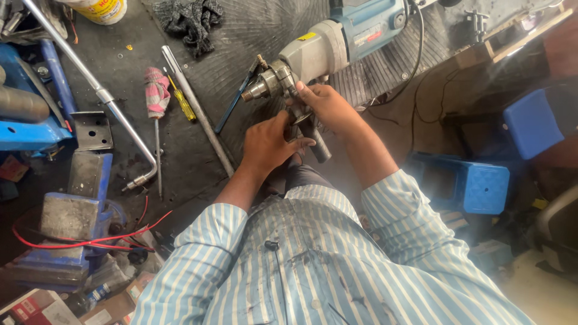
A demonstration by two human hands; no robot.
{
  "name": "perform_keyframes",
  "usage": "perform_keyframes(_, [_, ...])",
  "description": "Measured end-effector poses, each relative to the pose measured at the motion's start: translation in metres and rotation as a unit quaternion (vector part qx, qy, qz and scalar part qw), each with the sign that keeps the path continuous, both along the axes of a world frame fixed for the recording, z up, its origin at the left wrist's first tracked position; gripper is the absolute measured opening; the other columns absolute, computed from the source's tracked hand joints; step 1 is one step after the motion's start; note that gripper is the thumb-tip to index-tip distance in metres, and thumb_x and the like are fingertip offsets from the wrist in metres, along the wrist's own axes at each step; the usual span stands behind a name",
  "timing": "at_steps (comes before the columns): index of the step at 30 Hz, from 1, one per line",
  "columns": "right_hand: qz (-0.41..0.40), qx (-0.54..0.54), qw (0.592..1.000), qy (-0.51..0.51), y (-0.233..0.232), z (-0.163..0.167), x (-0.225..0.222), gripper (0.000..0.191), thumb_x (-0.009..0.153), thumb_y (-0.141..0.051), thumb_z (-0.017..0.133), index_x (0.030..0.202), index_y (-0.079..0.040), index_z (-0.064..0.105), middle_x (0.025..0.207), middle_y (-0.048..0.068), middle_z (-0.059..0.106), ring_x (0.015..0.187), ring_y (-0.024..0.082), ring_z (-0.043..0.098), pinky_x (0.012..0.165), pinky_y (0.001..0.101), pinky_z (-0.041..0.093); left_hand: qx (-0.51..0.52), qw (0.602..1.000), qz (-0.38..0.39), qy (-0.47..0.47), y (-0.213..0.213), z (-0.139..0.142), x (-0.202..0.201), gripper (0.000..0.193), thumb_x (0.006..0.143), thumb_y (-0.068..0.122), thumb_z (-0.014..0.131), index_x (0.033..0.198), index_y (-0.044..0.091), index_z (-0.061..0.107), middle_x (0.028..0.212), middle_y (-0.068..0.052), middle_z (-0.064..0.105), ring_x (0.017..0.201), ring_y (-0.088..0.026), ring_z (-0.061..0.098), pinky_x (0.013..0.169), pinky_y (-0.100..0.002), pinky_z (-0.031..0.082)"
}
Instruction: The person cleans a blue power drill on a workbench, scrubbing its chuck and body with a toothbrush. They rotate the drill, remove and reattach a chuck part by hand, and continue brushing and wiping the machine.
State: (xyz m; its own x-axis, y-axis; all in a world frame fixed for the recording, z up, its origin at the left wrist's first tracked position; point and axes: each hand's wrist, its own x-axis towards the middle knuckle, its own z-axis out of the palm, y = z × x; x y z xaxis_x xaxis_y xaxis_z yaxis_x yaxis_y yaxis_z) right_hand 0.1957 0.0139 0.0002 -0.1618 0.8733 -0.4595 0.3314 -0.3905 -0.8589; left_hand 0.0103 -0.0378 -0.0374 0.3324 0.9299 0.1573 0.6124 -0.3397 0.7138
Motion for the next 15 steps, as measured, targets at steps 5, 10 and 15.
perform_keyframes(5, [-0.143, -0.118, 0.953, 0.24, -0.005, -0.003, -0.01, 0.04, 0.096, -0.038, 0.073, 0.1, 0.002, 0.074, 0.091, 0.011, 0.071, 0.083, 0.023, 0.063, 0.077, 0.037, 0.052, -0.011, 1.0, -0.004, 0.012, -0.001, -0.005, 0.0, 0.064, 0.077, 0.069, 0.078, 0.094, 0.011, 0.058, 0.078, -0.004, 0.071, 0.076, -0.027, 0.073, 0.064, -0.043, 0.054])
perform_keyframes(10, [-0.143, 0.297, 0.924, -0.194, -0.026, 0.0, -0.037, 0.036, 0.08, -0.033, 0.088, 0.09, -0.005, 0.069, 0.108, 0.008, 0.061, 0.104, 0.024, 0.061, 0.091, 0.0405, 0.049, -0.012, 1.0, -0.005, 0.018, -0.001, -0.007, 0.0, 0.058, 0.079, 0.065, 0.079, 0.098, 0.013, 0.061, 0.076, -0.002, 0.07, 0.075, -0.026, 0.073, 0.064, -0.042, 0.054])
perform_keyframes(15, [-0.081, 0.39, 0.847, -0.353, -0.039, 0.005, -0.038, 0.045, 0.079, -0.043, 0.087, 0.093, -0.003, 0.071, 0.112, 0.013, 0.057, 0.114, 0.031, 0.051, 0.1, 0.0463, 0.034, -0.009, 1.0, -0.008, 0.027, 0.0, -0.004, 0.001, 0.058, 0.078, 0.06, 0.081, 0.104, 0.011, 0.062, 0.076, -0.003, 0.069, 0.072, -0.026, 0.072, 0.061, -0.043, 0.054])
